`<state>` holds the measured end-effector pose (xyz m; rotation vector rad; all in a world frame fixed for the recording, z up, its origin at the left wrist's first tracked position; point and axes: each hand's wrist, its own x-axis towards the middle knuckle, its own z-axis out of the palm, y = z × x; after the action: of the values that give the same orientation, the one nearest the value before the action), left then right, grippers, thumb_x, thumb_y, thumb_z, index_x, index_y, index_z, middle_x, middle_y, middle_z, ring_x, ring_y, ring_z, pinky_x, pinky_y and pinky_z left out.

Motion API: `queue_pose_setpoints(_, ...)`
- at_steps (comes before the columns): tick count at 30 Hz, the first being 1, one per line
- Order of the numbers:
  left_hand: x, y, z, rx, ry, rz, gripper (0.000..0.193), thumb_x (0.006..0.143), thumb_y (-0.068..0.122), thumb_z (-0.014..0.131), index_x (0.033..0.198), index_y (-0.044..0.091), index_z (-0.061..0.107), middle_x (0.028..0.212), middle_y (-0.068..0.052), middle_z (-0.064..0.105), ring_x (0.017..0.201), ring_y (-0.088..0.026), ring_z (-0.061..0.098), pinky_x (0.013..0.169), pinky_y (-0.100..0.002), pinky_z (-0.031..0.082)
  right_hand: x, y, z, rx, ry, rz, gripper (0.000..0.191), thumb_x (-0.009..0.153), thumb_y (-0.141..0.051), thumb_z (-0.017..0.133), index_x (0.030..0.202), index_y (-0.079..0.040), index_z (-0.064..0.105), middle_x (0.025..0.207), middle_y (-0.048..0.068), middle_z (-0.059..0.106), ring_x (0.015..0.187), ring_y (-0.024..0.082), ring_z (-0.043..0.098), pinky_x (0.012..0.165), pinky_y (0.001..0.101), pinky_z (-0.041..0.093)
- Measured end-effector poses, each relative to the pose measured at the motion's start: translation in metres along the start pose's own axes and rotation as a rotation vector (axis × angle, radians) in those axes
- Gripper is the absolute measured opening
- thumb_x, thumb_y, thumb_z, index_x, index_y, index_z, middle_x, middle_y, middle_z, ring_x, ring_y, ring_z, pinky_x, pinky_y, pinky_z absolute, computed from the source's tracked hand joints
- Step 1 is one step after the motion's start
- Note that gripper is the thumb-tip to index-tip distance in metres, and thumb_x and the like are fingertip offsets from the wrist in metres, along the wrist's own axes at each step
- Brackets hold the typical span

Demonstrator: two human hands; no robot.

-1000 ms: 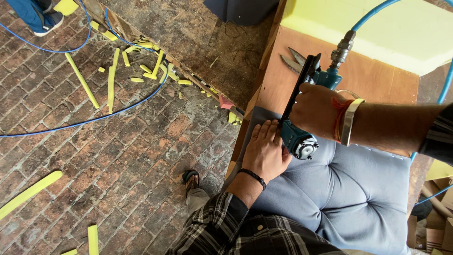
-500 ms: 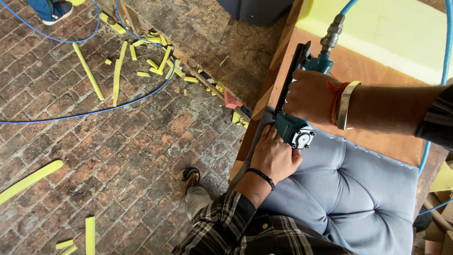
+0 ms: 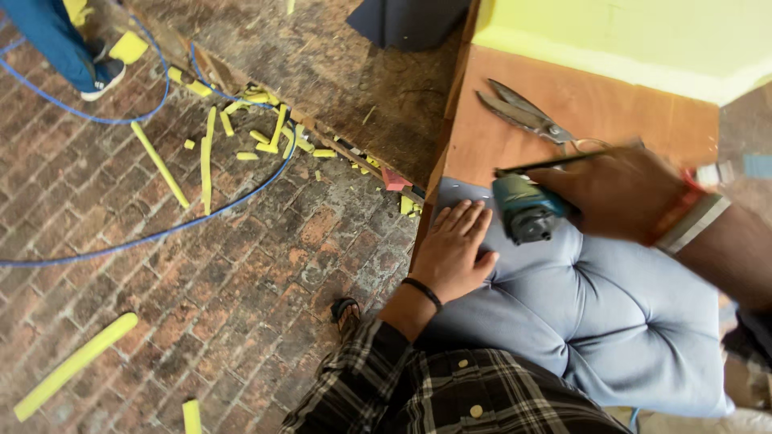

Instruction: The person staples gray fabric onto a tufted cushion using a pneumatic staple gun. They smooth the fabric, fold edges, and secure it around the cushion's perimeter and underside.

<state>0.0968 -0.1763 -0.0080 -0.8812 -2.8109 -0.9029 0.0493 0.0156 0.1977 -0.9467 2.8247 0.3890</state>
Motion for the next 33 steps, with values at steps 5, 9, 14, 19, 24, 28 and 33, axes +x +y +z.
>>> queue_pose_setpoints(5, -0.007, -0.004, -0.003, 0.004, -0.058, 0.089, 0.077, 0.096, 0.048, 0.056, 0.155, 0.002, 0.038, 0.162, -0.020, 0.036, 0.152, -0.036, 0.029, 0.126, -0.050, 0.017, -0.098, -0.009, 0.062, 0.385, -0.376, 0.812, 0.066, 0.088, -0.049, 0.073, 0.142, -0.016, 0.055, 0.100, 0.018, 0.079, 0.095, 0.034, 0.077, 0.089, 0.0448, 0.059)
queue_pose_setpoints(9, -0.010, 0.000, -0.003, -0.009, -0.055, 0.121, 0.077, 0.093, 0.044, 0.061, 0.154, 0.001, 0.039, 0.163, -0.021, 0.037, 0.153, -0.037, 0.030, 0.125, -0.051, 0.019, -0.150, -0.043, 0.119, 0.504, 0.118, 0.877, 0.082, 0.084, -0.036, 0.072, 0.155, -0.007, 0.045, 0.116, 0.028, 0.068, 0.106, 0.044, 0.066, 0.088, 0.0522, 0.053)
queue_pose_setpoints(14, -0.021, -0.003, -0.008, -0.045, -0.089, 0.246, 0.078, 0.092, 0.041, 0.065, 0.154, 0.000, 0.038, 0.161, -0.023, 0.038, 0.151, -0.040, 0.032, 0.125, -0.054, 0.021, -0.138, -0.095, 0.164, 0.351, 0.160, 1.101, 0.076, 0.082, -0.028, 0.079, 0.154, -0.018, 0.055, 0.115, 0.021, 0.067, 0.111, 0.040, 0.065, 0.089, 0.0535, 0.049)
queue_pose_setpoints(19, -0.028, -0.013, -0.011, -0.062, -0.169, 0.389, 0.079, 0.093, 0.041, 0.065, 0.155, 0.001, 0.037, 0.161, -0.023, 0.037, 0.150, -0.042, 0.033, 0.124, -0.056, 0.022, -0.138, -0.166, 0.165, 0.319, 0.556, 1.114, 0.066, 0.081, -0.022, 0.081, 0.144, -0.014, 0.061, 0.137, 0.019, 0.060, 0.124, 0.040, 0.058, 0.103, 0.0520, 0.045)
queue_pose_setpoints(24, -0.039, -0.023, -0.007, -0.054, -0.158, 0.476, 0.078, 0.096, 0.042, 0.064, 0.156, 0.002, 0.037, 0.162, -0.024, 0.037, 0.150, -0.044, 0.034, 0.124, -0.056, 0.023, -0.142, -0.277, 0.159, 0.546, 0.558, 1.254, 0.066, 0.087, -0.025, 0.080, 0.147, -0.015, 0.055, 0.156, 0.018, 0.049, 0.142, 0.039, 0.046, 0.119, 0.0514, 0.038)
queue_pose_setpoints(28, -0.046, -0.025, -0.008, -0.020, -0.167, 0.488, 0.075, 0.099, 0.043, 0.062, 0.157, 0.004, 0.036, 0.164, -0.022, 0.035, 0.152, -0.043, 0.031, 0.126, -0.054, 0.023, -0.137, -0.341, 0.160, 0.435, 0.532, 1.242, 0.085, 0.086, -0.024, 0.084, 0.158, -0.007, 0.041, 0.164, 0.026, 0.031, 0.152, 0.045, 0.028, 0.120, 0.0552, 0.026)
queue_pose_setpoints(33, -0.096, -0.022, -0.022, -0.197, -0.199, 0.336, 0.094, 0.090, 0.049, 0.072, 0.161, 0.004, 0.028, 0.168, -0.029, 0.020, 0.156, -0.044, 0.017, 0.124, -0.055, 0.022, -0.159, -0.355, 0.177, 0.569, 0.658, 1.186, 0.089, 0.072, -0.019, 0.086, 0.152, -0.012, 0.046, 0.163, 0.022, 0.034, 0.151, 0.042, 0.032, 0.121, 0.0482, 0.030)
